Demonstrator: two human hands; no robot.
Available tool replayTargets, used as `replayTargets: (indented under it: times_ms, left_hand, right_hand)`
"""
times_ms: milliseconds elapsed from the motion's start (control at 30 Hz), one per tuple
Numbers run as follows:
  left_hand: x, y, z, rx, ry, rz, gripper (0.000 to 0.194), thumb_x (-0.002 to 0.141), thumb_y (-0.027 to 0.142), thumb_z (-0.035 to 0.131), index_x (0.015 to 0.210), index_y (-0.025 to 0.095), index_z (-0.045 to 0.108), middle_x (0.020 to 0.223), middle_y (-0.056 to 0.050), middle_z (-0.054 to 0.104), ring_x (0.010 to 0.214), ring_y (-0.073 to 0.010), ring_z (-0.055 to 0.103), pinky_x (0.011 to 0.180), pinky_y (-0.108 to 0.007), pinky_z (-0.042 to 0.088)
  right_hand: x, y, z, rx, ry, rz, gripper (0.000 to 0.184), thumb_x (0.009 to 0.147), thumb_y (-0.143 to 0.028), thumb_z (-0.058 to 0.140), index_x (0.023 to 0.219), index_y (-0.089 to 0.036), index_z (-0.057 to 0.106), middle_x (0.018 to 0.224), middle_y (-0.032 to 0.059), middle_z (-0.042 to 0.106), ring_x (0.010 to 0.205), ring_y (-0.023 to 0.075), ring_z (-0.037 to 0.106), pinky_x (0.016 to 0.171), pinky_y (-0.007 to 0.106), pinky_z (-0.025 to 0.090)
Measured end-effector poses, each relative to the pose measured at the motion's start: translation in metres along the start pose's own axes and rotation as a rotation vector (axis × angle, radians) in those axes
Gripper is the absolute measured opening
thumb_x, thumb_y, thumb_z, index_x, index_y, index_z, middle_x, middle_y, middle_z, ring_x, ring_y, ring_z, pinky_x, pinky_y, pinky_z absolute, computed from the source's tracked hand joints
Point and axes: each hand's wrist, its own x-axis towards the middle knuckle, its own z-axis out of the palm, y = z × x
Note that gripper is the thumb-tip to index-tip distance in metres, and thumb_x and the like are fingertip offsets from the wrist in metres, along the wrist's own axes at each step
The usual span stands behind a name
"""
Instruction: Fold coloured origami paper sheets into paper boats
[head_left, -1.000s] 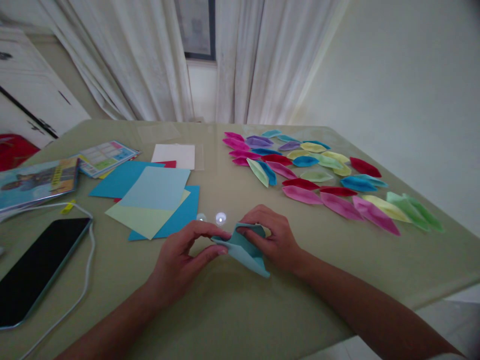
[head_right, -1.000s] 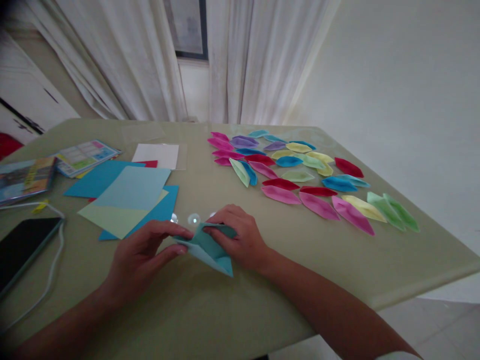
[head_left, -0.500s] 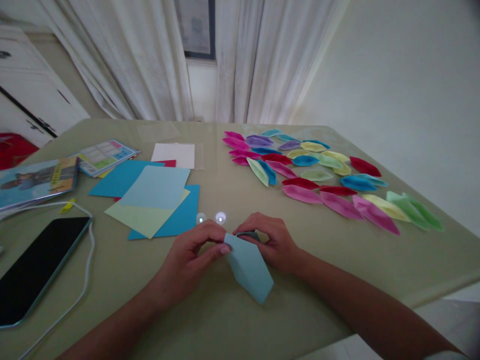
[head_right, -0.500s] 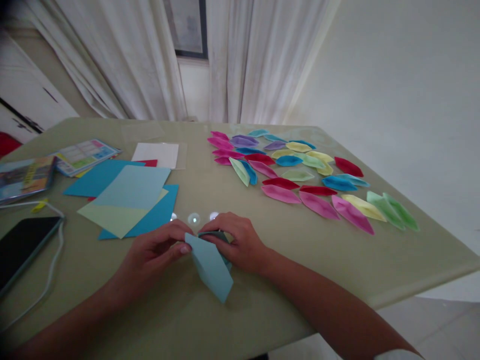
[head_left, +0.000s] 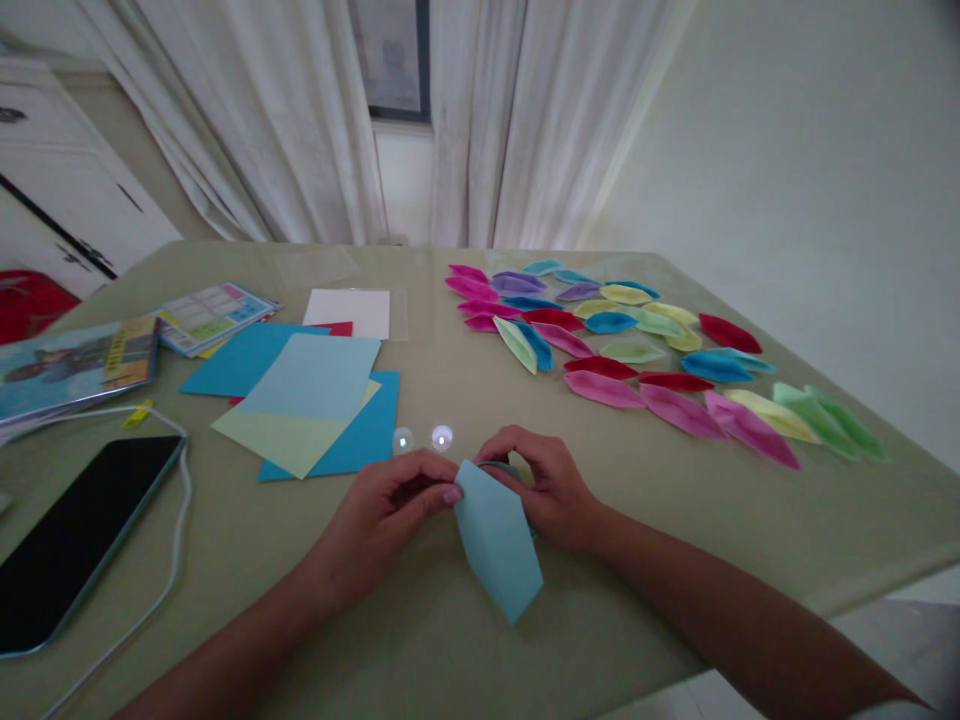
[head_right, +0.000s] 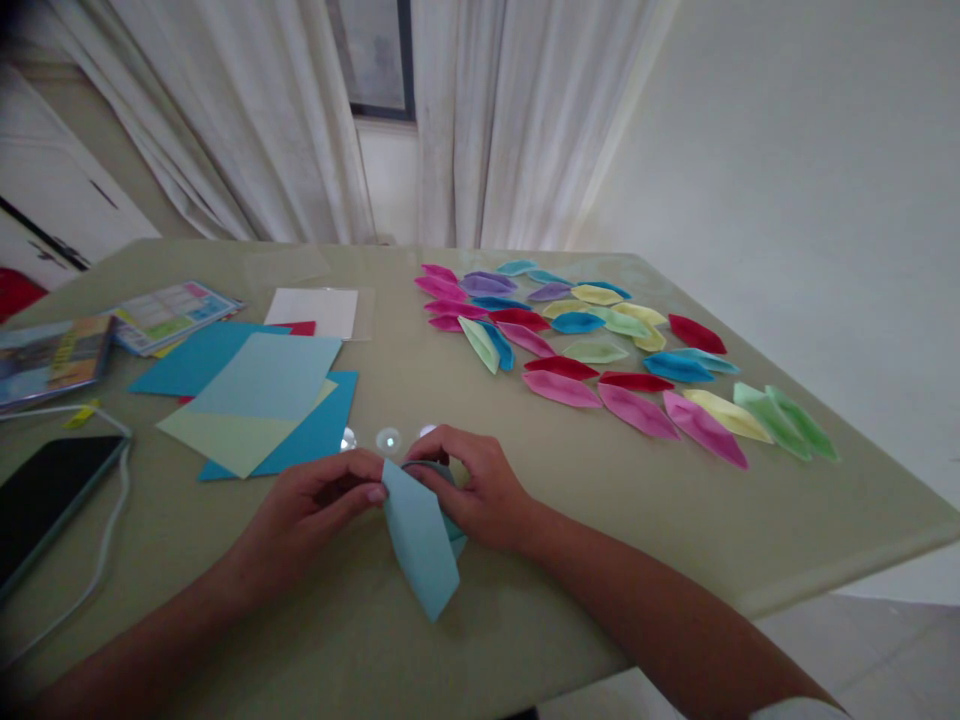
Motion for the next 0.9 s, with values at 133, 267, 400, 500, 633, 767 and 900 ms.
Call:
replayTargets:
  times_ms: [133, 267, 400, 500, 633, 767, 900]
  left_hand:
    - [-0.001, 0.001, 0.002, -0.036, -0.023, 0.009, 0.004, 0.094, 0.025, 0.076, 0.097, 0.022, 0.076, 0.098, -0.003, 0.076, 0.092, -0.0184, 0.072, 0.082, -0.027, 0.058]
    - [-0.002, 0.0, 0.004, -0.057, -0.024, 0.02, 0.005, 0.094, 0.024, 0.076, 0.098, 0.022, 0.077, 0.102, -0.004, 0.076, 0.096, -0.0193, 0.072, 0.085, -0.028, 0.06]
    - [0.0, 0.001, 0.001, -0.142, -0.014, -0.06, 0.012, 0.091, 0.028, 0.079, 0.102, 0.021, 0.081, 0.104, -0.007, 0.08, 0.097, -0.022, 0.076, 0.087, -0.032, 0.063]
    - [0.003, 0.004, -0.002, -0.185, -0.019, -0.108, 0.014, 0.089, 0.032, 0.082, 0.097, 0.02, 0.082, 0.101, -0.008, 0.082, 0.093, -0.0231, 0.077, 0.086, -0.034, 0.064]
    - [0.006, 0.006, -0.006, -0.241, -0.018, -0.109, 0.015, 0.088, 0.035, 0.084, 0.094, 0.022, 0.082, 0.1, -0.006, 0.083, 0.095, -0.0231, 0.078, 0.087, -0.033, 0.063]
    - [0.007, 0.004, -0.007, -0.206, -0.063, -0.141, 0.014, 0.09, 0.036, 0.082, 0.09, 0.022, 0.082, 0.09, -0.003, 0.083, 0.084, -0.0194, 0.077, 0.081, -0.029, 0.062]
    - [0.005, 0.004, -0.006, -0.131, -0.051, -0.129, 0.014, 0.089, 0.035, 0.082, 0.09, 0.021, 0.082, 0.088, -0.004, 0.083, 0.081, -0.0205, 0.077, 0.076, -0.03, 0.062]
  right_hand:
    - [0.001, 0.002, -0.001, 0.043, -0.012, 0.008, 0.01, 0.099, -0.03, 0.072, 0.098, -0.021, 0.073, 0.088, 0.0031, 0.073, 0.079, 0.0159, 0.067, 0.074, 0.027, 0.052]
    - [0.0, 0.003, -0.001, 0.117, -0.045, 0.065, 0.014, 0.099, -0.034, 0.072, 0.098, -0.02, 0.073, 0.087, 0.0022, 0.072, 0.078, 0.0153, 0.066, 0.072, 0.027, 0.051]
    - [-0.001, 0.002, -0.001, 0.204, -0.022, 0.185, 0.014, 0.1, -0.034, 0.071, 0.099, -0.02, 0.072, 0.087, 0.0015, 0.071, 0.078, 0.015, 0.064, 0.069, 0.026, 0.05]
    - [0.0, 0.001, -0.003, 0.236, -0.019, 0.196, 0.015, 0.097, -0.034, 0.074, 0.104, -0.02, 0.073, 0.092, 0.0029, 0.072, 0.083, 0.0165, 0.066, 0.073, 0.027, 0.052]
    - [0.003, -0.001, -0.004, 0.204, -0.089, 0.122, 0.014, 0.095, -0.032, 0.077, 0.103, -0.02, 0.076, 0.093, 0.0042, 0.072, 0.085, 0.0175, 0.068, 0.076, 0.029, 0.053]
    - [0.005, -0.004, -0.003, 0.155, -0.109, 0.073, 0.014, 0.097, -0.034, 0.074, 0.098, -0.02, 0.075, 0.09, 0.0045, 0.071, 0.083, 0.0179, 0.067, 0.075, 0.03, 0.053]
    - [0.005, -0.005, -0.003, 0.144, -0.117, 0.091, 0.017, 0.099, -0.035, 0.07, 0.099, -0.02, 0.075, 0.09, 0.0048, 0.072, 0.081, 0.0175, 0.068, 0.073, 0.029, 0.054]
